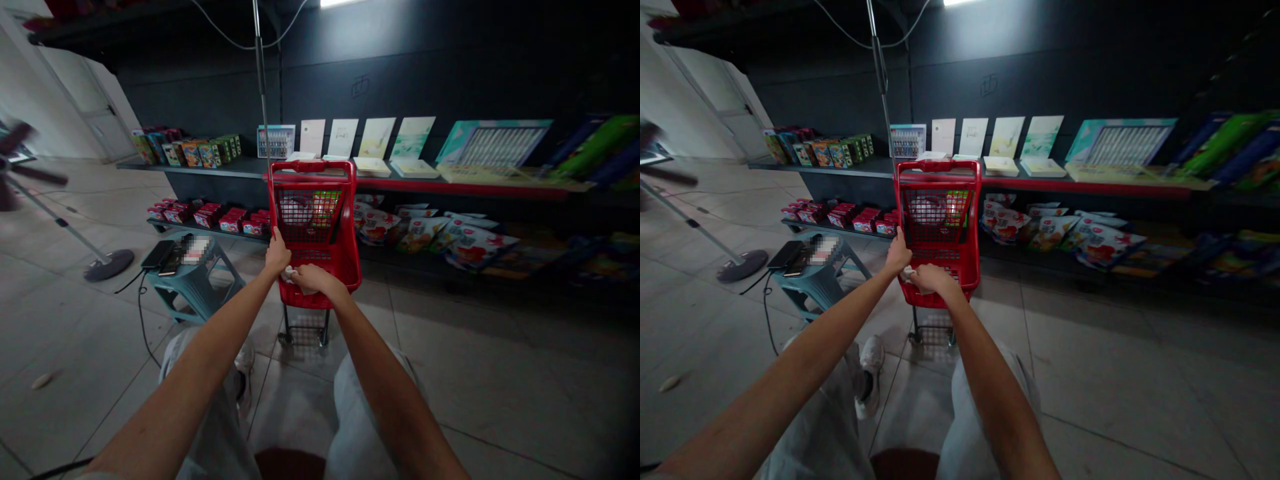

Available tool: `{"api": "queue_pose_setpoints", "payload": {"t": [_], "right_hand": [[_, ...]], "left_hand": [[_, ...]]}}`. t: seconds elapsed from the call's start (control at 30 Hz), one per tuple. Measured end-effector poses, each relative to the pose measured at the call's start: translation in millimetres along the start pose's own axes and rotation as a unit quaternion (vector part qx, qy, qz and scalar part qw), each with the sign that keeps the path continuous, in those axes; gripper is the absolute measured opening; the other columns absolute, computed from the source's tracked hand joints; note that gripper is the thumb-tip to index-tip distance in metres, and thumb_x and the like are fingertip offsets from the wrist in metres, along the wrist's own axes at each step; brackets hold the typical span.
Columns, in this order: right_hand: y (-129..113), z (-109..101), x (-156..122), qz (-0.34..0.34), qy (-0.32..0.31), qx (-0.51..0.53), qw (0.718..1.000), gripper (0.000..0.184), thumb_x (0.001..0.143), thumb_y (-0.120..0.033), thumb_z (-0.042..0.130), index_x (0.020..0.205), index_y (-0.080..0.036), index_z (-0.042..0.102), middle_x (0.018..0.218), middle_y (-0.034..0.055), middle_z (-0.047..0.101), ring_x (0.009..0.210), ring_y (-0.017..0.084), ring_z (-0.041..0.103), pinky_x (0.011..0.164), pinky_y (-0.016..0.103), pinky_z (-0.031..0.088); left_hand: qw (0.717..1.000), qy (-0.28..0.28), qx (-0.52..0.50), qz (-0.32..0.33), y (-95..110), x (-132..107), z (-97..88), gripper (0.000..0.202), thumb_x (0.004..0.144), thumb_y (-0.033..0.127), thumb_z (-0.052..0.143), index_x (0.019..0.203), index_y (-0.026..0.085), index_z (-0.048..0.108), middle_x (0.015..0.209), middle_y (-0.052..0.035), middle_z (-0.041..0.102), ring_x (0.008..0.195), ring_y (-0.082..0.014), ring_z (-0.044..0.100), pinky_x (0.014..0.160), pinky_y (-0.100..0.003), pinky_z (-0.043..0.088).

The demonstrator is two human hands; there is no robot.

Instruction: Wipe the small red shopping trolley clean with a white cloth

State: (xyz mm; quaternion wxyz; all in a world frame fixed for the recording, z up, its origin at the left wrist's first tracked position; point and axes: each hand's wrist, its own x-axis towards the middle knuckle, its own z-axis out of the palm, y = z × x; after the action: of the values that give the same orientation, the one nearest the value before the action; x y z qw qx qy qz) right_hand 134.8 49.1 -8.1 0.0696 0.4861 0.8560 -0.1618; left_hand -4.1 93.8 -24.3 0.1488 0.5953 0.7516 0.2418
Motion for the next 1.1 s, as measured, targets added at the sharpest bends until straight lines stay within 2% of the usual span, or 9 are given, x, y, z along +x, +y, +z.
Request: {"api": "queue_pose_setpoints", "payload": {"t": [0.17,0.33,0.47,0.63,0.7,0.8,0.87,0.97,1.1], "right_hand": [[17,-14,-20,0.057,-0.022,0.005,0.998,0.048,0.101,-0.041,0.04,0.12,-0.015,0.075,0.128,0.0213,0.071,0.116,0.034,0.071,0.088,0.036,0.054],[34,-12,-47,0.09,0.031,0.001,0.995,0.045,0.1,-0.039,0.04,0.115,-0.015,0.076,0.123,0.0209,0.073,0.114,0.034,0.071,0.089,0.039,0.053],[36,-15,-62,0.102,0.119,0.01,0.988,0.047,0.104,-0.04,0.035,0.121,-0.016,0.071,0.124,0.0186,0.072,0.113,0.031,0.07,0.093,0.037,0.05],[36,-23,-65,0.138,0.247,0.028,0.959,0.043,0.105,-0.037,0.032,0.131,-0.018,0.062,0.129,0.0154,0.07,0.113,0.028,0.069,0.095,0.035,0.049],[36,-19,-59,0.129,0.217,0.029,0.967,0.044,0.105,-0.036,0.033,0.132,-0.018,0.062,0.13,0.0163,0.07,0.115,0.029,0.068,0.094,0.036,0.05],[33,-4,-44,0.079,0.057,0.03,0.995,0.044,0.102,-0.035,0.039,0.126,-0.013,0.069,0.129,0.0202,0.071,0.116,0.031,0.069,0.094,0.037,0.052],[28,5,-33,0.055,-0.004,0.033,0.998,0.044,0.101,-0.033,0.041,0.124,-0.01,0.071,0.131,0.0228,0.069,0.119,0.032,0.069,0.096,0.036,0.051],[19,11,-22,0.037,-0.004,0.043,0.998,0.045,0.101,-0.031,0.04,0.127,-0.011,0.071,0.132,0.022,0.069,0.12,0.031,0.069,0.097,0.036,0.051],[6,7,-19,-0.005,0.001,0.062,0.998,0.044,0.102,-0.026,0.037,0.13,-0.014,0.069,0.134,0.0165,0.069,0.122,0.027,0.068,0.097,0.03,0.05]], "left_hand": [[1.0,-0.003,0.02,0.017,1,0,-1.7,0.092,0.086,0.009,0.047,0.168,0.017,0.006,0.154,-0.0226,0.048,0.135,-0.0345,0.057,0.11,-0.047,0.048],[0.999,0.0,0.036,0.028,-1,2,-1.5,0.092,0.086,0.01,0.048,0.168,0.017,0.008,0.151,-0.0214,0.052,0.133,-0.0334,0.059,0.111,-0.044,0.046],[0.998,0.002,0.044,0.033,0,3,-1.5,0.089,0.088,0.011,0.048,0.168,0.015,0.008,0.15,-0.0234,0.052,0.13,-0.0346,0.061,0.107,-0.045,0.048],[0.998,-0.005,0.051,0.028,4,1,-5.2,0.091,0.087,0.013,0.05,0.167,0.013,0.007,0.15,-0.022,0.053,0.13,-0.0346,0.061,0.108,-0.044,0.048],[0.998,-0.006,0.055,0.025,6,0,-6.7,0.091,0.087,0.012,0.049,0.167,0.014,0.008,0.15,-0.0221,0.053,0.131,-0.0342,0.061,0.109,-0.044,0.048],[0.998,-0.005,0.061,0.03,7,-2,-7.6,0.09,0.086,0.01,0.048,0.167,0.014,0.009,0.151,-0.0226,0.052,0.131,-0.0342,0.06,0.109,-0.044,0.047],[0.997,-0.005,0.065,0.031,5,-3,-7.3,0.09,0.086,0.011,0.048,0.167,0.015,0.009,0.153,-0.0219,0.05,0.131,-0.0338,0.06,0.11,-0.044,0.047],[0.997,-0.002,0.069,0.033,2,-1,-6.5,0.089,0.087,0.011,0.048,0.167,0.015,0.009,0.153,-0.0207,0.05,0.131,-0.0333,0.06,0.11,-0.043,0.047],[0.997,0.002,0.071,0.037,0,0,-6.8,0.089,0.087,0.01,0.047,0.167,0.015,0.01,0.151,-0.0211,0.051,0.131,-0.0337,0.06,0.11,-0.043,0.047]]}}
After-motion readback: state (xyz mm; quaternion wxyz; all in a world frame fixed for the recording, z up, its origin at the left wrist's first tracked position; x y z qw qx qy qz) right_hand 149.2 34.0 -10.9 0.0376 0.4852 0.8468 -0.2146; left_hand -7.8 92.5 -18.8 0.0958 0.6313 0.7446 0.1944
